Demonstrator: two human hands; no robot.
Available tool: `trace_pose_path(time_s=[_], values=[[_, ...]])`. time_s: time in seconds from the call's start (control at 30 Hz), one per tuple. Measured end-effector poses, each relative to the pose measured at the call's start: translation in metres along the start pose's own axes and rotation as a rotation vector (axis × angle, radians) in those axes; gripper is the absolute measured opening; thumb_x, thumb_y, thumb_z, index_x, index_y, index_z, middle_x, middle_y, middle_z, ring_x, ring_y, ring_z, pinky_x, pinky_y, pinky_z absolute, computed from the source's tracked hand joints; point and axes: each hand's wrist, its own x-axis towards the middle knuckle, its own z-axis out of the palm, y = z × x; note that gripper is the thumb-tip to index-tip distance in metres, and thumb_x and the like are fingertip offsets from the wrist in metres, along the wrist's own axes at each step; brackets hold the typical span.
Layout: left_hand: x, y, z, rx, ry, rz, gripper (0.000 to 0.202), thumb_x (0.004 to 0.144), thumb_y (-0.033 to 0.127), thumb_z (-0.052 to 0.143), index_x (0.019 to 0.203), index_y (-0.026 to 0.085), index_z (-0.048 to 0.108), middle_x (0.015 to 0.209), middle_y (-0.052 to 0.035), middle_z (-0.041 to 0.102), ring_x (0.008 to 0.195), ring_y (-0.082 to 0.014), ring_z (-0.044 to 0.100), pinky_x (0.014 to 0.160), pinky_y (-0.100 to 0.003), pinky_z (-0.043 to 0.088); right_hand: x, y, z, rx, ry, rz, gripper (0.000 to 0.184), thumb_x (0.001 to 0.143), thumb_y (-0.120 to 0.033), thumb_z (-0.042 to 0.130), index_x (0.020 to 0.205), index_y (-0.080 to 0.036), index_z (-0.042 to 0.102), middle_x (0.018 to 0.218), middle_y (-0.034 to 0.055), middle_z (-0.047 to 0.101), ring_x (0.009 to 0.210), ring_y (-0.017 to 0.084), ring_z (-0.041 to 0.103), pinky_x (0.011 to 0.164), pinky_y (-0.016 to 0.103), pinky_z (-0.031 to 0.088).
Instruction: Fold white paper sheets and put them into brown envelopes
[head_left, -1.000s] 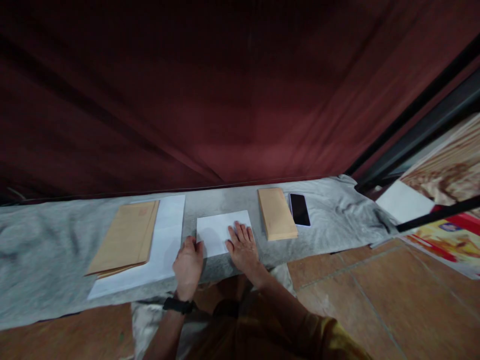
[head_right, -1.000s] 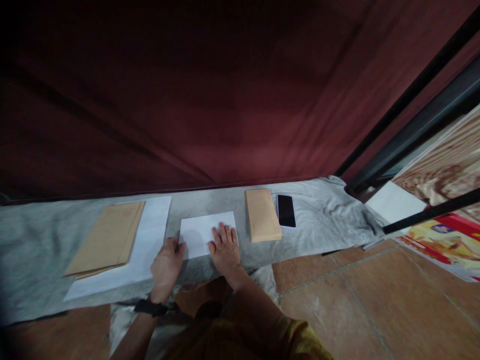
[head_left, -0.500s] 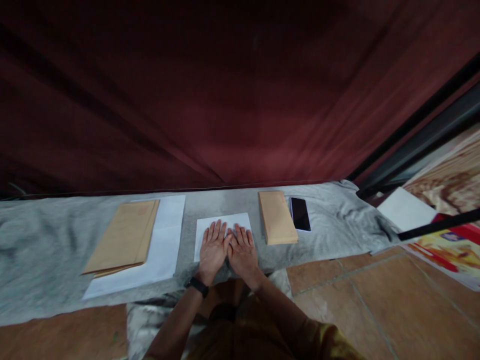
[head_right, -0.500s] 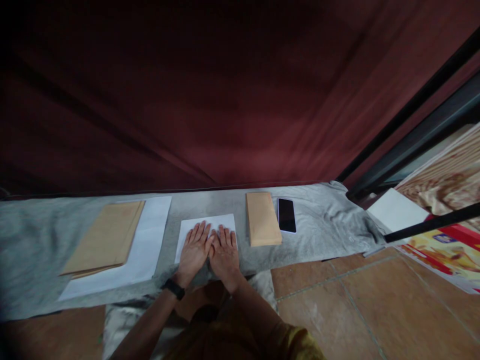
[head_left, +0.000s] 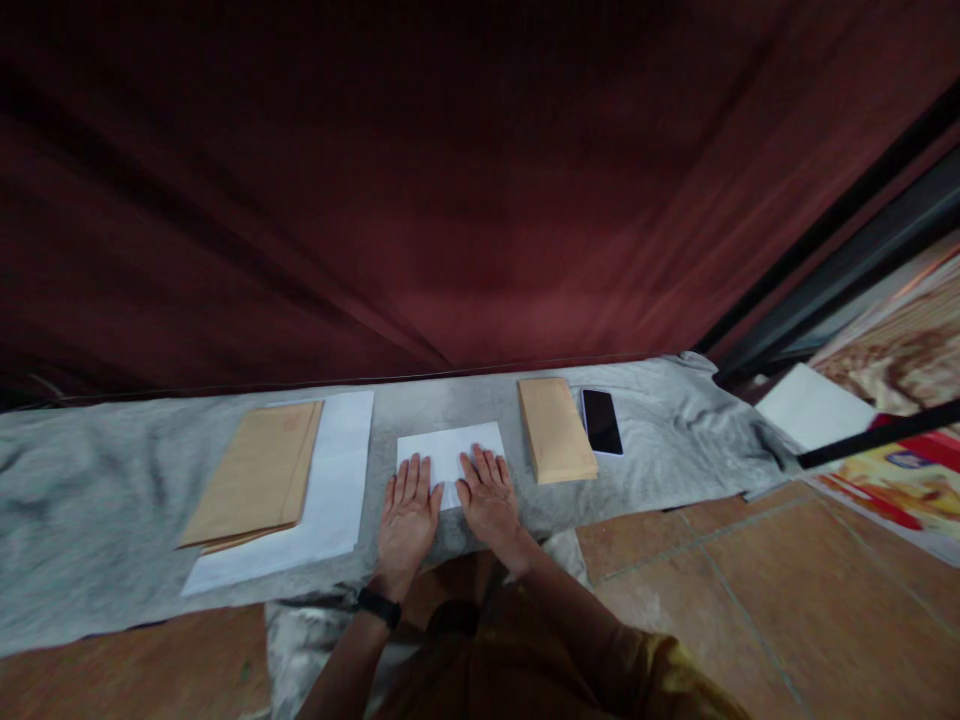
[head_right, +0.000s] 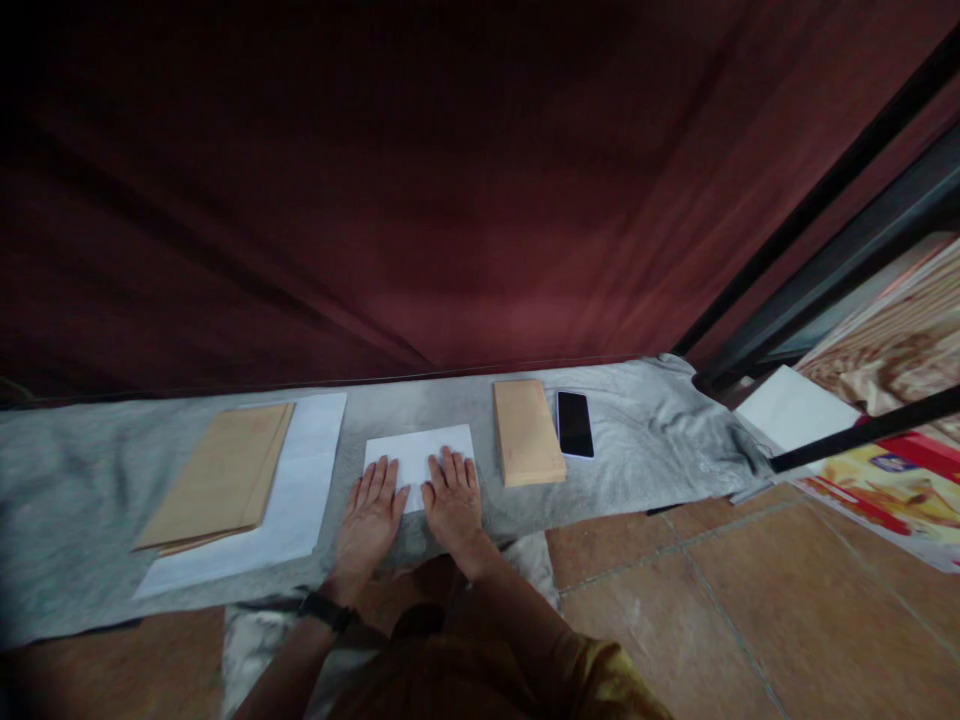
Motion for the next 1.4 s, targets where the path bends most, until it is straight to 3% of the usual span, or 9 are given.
trace_pose_path(time_s=[0.13,0.33,0.6,0.77,0.93,1.1,1.23,1.4], values=[[-0.001,0.001,0.000,0.004,-0.004,-0.004,0.059,0.102,0.038,0.030,0.154,0.011,0.042,0.162,-0.0149,0.038,0.154,-0.0291,0.028,0.125,-0.051,0.025,0.014,-0.009,0.001,0.035,-0.003,0.008,0.047,0.106,-0.036,0.045,0.150,-0.020,0.050,0.160,0.0103,0.042,0.147,0.026,0.040,0.121,0.046,0.029],[-0.001,0.000,0.001,0.002,0.000,0.024,0.059,0.102,0.034,0.027,0.154,0.010,0.042,0.161,-0.0152,0.039,0.155,-0.0293,0.026,0.125,-0.052,0.024,0.040,-0.019,0.014,0.075,0.003,-0.101,0.045,0.106,-0.039,0.044,0.147,-0.023,0.054,0.160,0.0068,0.043,0.147,0.025,0.041,0.123,0.044,0.028],[0.000,-0.002,0.003,0.037,0.002,0.029,0.061,0.104,0.039,0.024,0.156,0.011,0.038,0.163,-0.0147,0.036,0.155,-0.0291,0.025,0.125,-0.052,0.024,0.046,0.018,0.010,-0.024,0.012,0.010,0.051,0.106,-0.044,0.045,0.152,-0.023,0.048,0.161,0.0097,0.040,0.148,0.026,0.039,0.123,0.044,0.027],[-0.001,-0.005,0.007,0.029,0.031,0.065,0.069,0.103,0.054,0.026,0.156,0.011,0.038,0.163,-0.0191,0.034,0.154,-0.0337,0.027,0.123,-0.055,0.026,0.049,0.036,0.003,-0.041,0.001,0.078,0.056,0.105,-0.044,0.044,0.153,-0.015,0.045,0.161,0.0137,0.040,0.147,0.028,0.039,0.122,0.044,0.027],[-0.001,-0.006,0.011,0.027,0.068,0.081,0.069,0.101,0.058,0.032,0.156,0.018,0.040,0.166,-0.0170,0.028,0.155,-0.0343,0.023,0.122,-0.057,0.026,0.070,0.033,-0.010,-0.031,-0.095,0.082,0.054,0.104,-0.037,0.045,0.152,-0.011,0.045,0.159,0.0159,0.042,0.147,0.028,0.038,0.122,0.045,0.026],[-0.001,-0.008,0.011,0.030,0.075,0.101,0.070,0.099,0.058,0.039,0.155,0.016,0.042,0.166,-0.0190,0.029,0.154,-0.0363,0.025,0.121,-0.058,0.027,0.110,0.032,-0.033,-0.072,-0.282,-0.009,0.041,0.102,-0.034,0.046,0.136,-0.016,0.060,0.142,0.0145,0.059,0.131,0.026,0.053,0.115,0.042,0.036],[-0.003,-0.014,0.009,0.012,0.084,0.152,0.065,0.100,0.054,0.039,0.149,0.014,0.050,0.161,-0.0188,0.040,0.151,-0.0341,0.034,0.121,-0.055,0.031,0.132,0.034,-0.042,-0.082,-0.341,-0.012,0.039,0.100,-0.036,0.051,0.131,-0.016,0.063,0.135,0.0151,0.063,0.126,0.027,0.058,0.105,0.042,0.045],[-0.007,-0.020,0.009,-0.016,0.139,0.214,0.058,0.102,0.046,0.035,0.140,0.009,0.059,0.150,-0.0188,0.054,0.143,-0.0310,0.047,0.119,-0.051,0.035,0.138,0.036,-0.045,-0.090,-0.402,-0.020,0.044,0.094,-0.037,0.060,0.133,-0.017,0.061,0.144,0.0166,0.057,0.131,0.030,0.054,0.108,0.046,0.043]])
